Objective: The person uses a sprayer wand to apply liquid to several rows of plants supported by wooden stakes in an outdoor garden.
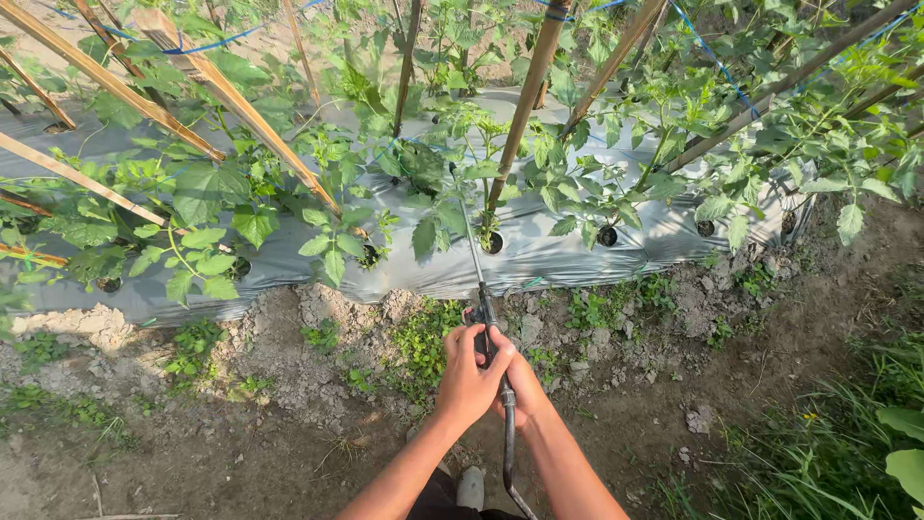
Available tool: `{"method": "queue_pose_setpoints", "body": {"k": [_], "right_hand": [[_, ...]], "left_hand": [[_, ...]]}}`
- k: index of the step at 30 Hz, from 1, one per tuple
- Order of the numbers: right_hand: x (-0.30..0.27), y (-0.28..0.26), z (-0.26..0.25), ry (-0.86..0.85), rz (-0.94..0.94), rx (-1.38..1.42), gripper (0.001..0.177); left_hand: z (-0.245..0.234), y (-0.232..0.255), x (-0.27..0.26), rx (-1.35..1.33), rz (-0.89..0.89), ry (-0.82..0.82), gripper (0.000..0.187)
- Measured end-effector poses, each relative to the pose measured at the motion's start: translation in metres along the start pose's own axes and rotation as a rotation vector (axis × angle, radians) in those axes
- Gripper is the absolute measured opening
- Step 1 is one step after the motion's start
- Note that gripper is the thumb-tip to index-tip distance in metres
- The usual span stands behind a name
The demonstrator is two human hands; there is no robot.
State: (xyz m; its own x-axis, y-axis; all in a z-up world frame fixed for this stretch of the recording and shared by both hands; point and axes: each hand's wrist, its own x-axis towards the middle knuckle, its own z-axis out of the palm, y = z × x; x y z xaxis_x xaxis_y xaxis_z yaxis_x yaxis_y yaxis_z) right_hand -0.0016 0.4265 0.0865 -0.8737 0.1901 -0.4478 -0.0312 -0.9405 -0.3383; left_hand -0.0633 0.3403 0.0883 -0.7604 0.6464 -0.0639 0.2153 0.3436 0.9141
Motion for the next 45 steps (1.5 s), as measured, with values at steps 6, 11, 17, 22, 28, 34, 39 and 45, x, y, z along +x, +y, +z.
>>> {"method": "queue_pose_setpoints", "body": {"k": [6,11,17,22,28,34,39,45], "right_hand": [[0.087,-0.032,0.001,0.164,0.123,-0.001,0.04],[0.178,-0.041,-0.027,0.005,0.004,0.076,0.05],[0.231,-0.058,-0.05,0.026,0.066,0.151,0.057],[0.241,-0.085,-0.064,0.075,0.039,0.08,0.05],[0.261,-0.128,-0.085,0.095,0.066,-0.089,0.047],[0.234,-0.144,-0.1,-0.188,0.188,0.229,0.044],[0.173,-0.135,-0.072,0.063,0.167,0.257,0.036],[0.121,-0.129,-0.041,0.205,0.136,0.175,0.044]], "left_hand": [[-0.025,-0.01,0.078,0.051,-0.033,-0.172,0.077],[-0.041,-0.015,0.107,0.028,-0.027,-0.209,0.08],[-0.04,-0.018,0.132,0.054,0.056,-0.195,0.081],[-0.016,-0.009,0.151,0.054,0.016,-0.152,0.078],[0.025,-0.005,0.177,0.103,-0.036,-0.144,0.075],[0.053,0.01,0.199,0.078,-0.064,-0.05,0.077],[0.056,0.037,0.201,0.141,-0.201,-0.084,0.081],[0.078,0.013,0.181,0.294,0.076,0.113,0.073]]}}
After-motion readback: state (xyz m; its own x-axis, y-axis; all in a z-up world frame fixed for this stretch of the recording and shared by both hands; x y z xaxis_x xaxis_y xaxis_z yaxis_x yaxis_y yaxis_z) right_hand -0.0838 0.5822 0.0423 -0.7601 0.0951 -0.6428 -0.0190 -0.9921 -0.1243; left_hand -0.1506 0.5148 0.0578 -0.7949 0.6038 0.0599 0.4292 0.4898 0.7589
